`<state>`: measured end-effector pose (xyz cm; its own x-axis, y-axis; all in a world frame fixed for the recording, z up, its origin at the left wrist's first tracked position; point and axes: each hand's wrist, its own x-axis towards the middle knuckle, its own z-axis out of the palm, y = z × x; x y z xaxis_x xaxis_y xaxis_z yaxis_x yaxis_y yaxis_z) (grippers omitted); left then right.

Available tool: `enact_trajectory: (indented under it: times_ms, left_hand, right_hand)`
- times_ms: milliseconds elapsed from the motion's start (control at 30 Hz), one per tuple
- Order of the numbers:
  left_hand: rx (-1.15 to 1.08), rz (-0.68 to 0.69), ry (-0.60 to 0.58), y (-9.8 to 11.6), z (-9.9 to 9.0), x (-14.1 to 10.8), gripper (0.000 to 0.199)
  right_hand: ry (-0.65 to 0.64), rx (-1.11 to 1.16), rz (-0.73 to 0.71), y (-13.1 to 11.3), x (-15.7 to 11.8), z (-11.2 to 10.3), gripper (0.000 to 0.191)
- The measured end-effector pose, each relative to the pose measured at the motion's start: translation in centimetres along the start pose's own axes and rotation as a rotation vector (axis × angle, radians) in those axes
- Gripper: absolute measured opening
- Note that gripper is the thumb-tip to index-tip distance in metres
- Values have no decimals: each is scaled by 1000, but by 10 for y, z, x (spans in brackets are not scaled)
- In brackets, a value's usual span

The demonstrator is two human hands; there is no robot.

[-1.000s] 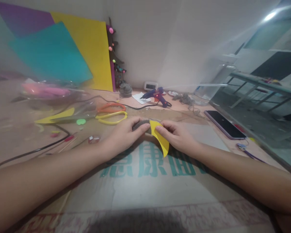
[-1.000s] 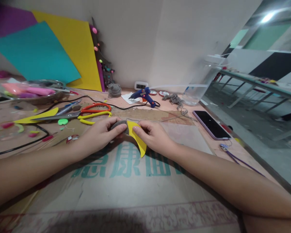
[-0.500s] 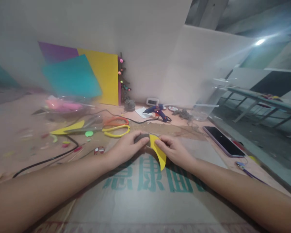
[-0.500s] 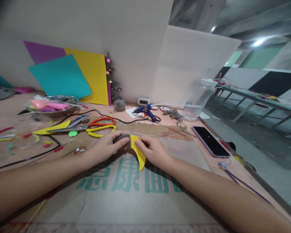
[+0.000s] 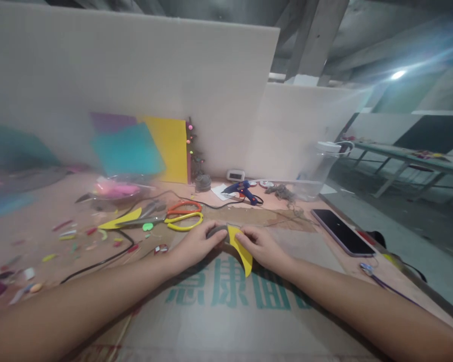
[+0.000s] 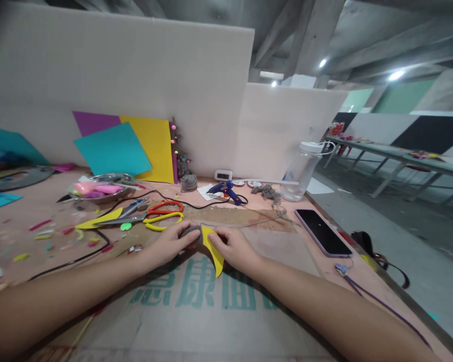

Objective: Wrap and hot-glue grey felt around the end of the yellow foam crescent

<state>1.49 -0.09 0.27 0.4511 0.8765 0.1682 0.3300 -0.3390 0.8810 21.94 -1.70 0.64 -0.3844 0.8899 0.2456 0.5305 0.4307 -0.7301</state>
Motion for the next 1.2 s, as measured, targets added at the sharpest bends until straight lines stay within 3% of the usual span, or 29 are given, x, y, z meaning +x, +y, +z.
enact_trajectory:
  times_ms: [300,1200]
  left_hand:
    - [2,13,-17,0,3,-2,36]
    - [58,59,42,-2,0,0,29]
  right_hand:
    - [76,-16,-18,4,0,-1,34]
    - [60,-4,5,1,1,-1,33]
